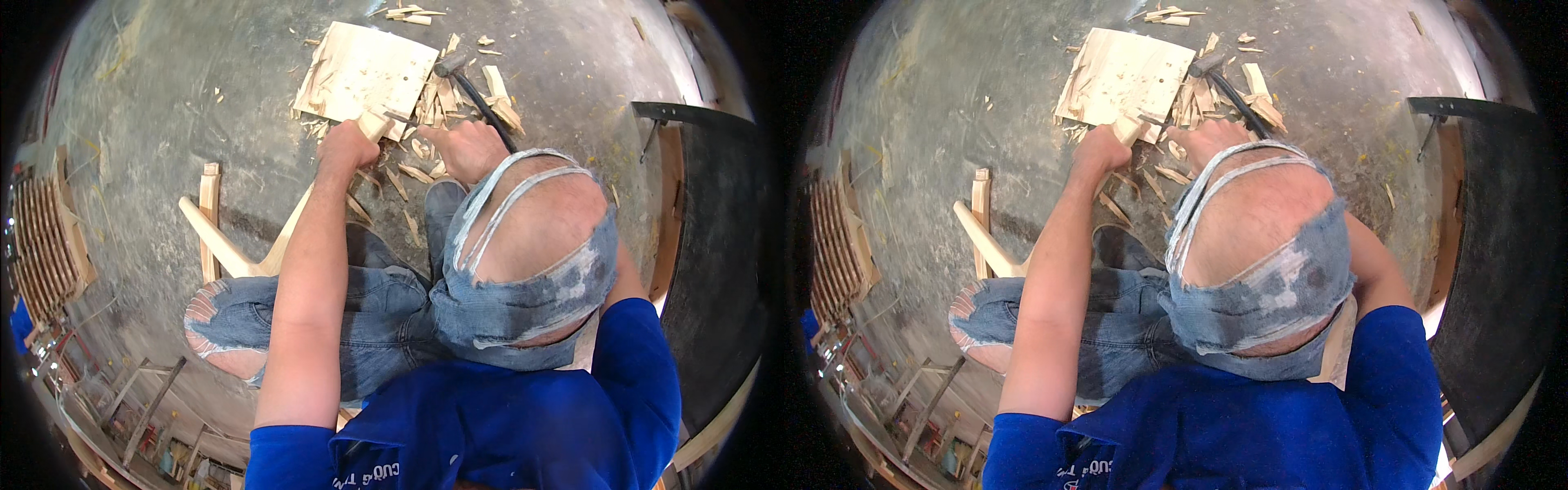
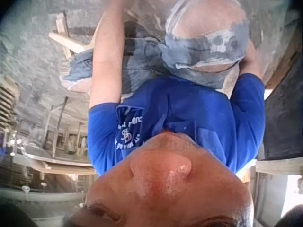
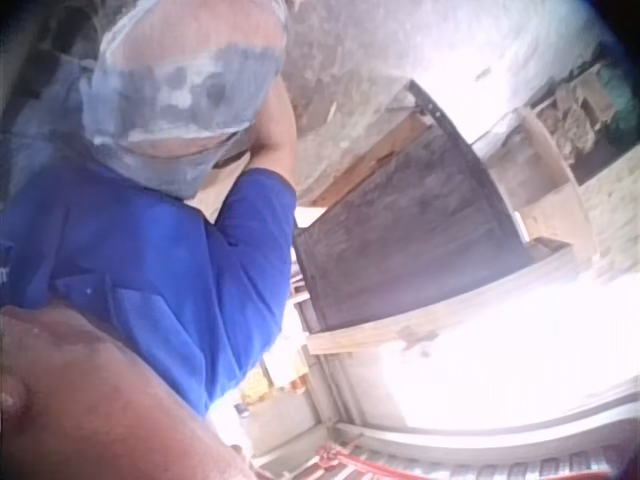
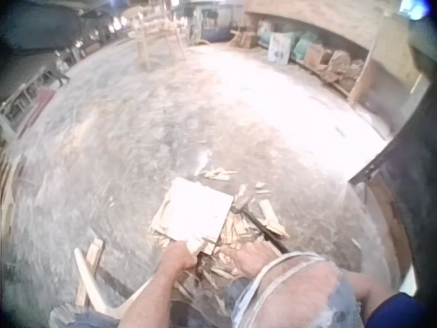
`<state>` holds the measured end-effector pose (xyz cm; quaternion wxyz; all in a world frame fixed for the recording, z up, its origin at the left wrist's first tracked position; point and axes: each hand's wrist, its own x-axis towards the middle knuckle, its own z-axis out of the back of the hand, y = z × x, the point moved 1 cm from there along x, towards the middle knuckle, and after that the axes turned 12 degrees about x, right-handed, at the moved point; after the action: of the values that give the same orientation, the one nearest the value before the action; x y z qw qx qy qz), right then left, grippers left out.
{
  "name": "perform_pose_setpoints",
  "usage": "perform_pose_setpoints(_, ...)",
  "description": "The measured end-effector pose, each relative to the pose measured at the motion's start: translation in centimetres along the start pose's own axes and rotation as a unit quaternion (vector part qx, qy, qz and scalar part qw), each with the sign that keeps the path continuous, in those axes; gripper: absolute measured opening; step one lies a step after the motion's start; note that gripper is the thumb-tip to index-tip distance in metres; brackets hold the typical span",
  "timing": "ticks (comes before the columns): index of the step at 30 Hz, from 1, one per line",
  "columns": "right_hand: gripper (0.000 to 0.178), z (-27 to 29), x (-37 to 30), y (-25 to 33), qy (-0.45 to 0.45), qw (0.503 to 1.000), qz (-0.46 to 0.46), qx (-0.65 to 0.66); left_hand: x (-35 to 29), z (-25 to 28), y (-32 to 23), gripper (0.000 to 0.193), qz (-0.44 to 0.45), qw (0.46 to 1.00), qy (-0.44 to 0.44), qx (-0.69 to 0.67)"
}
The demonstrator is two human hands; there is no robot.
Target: The person is sitting on the floor in a workshop, using a chisel to carve and shape a small wooden piece. They hold the wood in one hand and the chisel in the other, carefully removing shavings to refine the shape.
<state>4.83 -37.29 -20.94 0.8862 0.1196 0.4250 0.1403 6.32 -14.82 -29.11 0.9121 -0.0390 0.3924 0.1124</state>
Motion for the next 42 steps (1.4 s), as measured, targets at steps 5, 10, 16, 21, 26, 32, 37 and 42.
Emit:
perform_pose_setpoints(5, 0.073, -1.1, 0.1, -1.2, -0.035, 0.999, 0.003, 0.017, 0.0, 0.0, -0.6, 0.05, -0.018, 0.999, -0.026, 0.007)
perform_pose_setpoints(10, 0.065, -1.6, 2.6, -1.1, -0.098, 0.989, 0.113, 0.007, -0.3, -0.3, 0.4, 0.05, 0.001, 1.0, -0.001, -0.002)
perform_pose_setpoints(16, 0.061, -1.2, 1.8, -1.2, -0.098, 0.99, 0.105, 0.005, 0.1, -0.2, 0.1, 0.05, -0.009, 1.0, 0.007, -0.005)
perform_pose_setpoints(21, 0.065, -1.2, 2.8, -1.0, -0.113, 0.98, 0.161, -0.024, 0.1, -0.8, 0.9, 0.05, 0.01, 1.0, -0.017, -0.018)
perform_pose_setpoints(26, 0.081, -0.5, 0.6, -0.4, 0.022, 1.0, 0.011, -0.003, 0.2, -0.6, 0.1, 0.049, -0.01, 1.0, -0.022, -0.01)
perform_pose_setpoints(32, 0.075, -2.7, 1.2, -1.2, -0.006, 0.997, 0.064, -0.037, -0.3, -0.7, 0.8, 0.049, 0.024, 0.999, -0.029, -0.003)
perform_pose_setpoints(37, 0.06, -3.4, 2.7, -2.0, -0.2, 0.965, 0.167, -0.024, 0.7, -0.3, -0.4, 0.051, -0.027, 1.0, -0.002, -0.007)
perform_pose_setpoints(42, 0.061, -4.7, 1.6, -2.7, -0.178, 0.97, 0.167, -0.015, 0.4, -0.5, 0.5, 0.051, -0.006, 1.0, -0.006, -0.007)
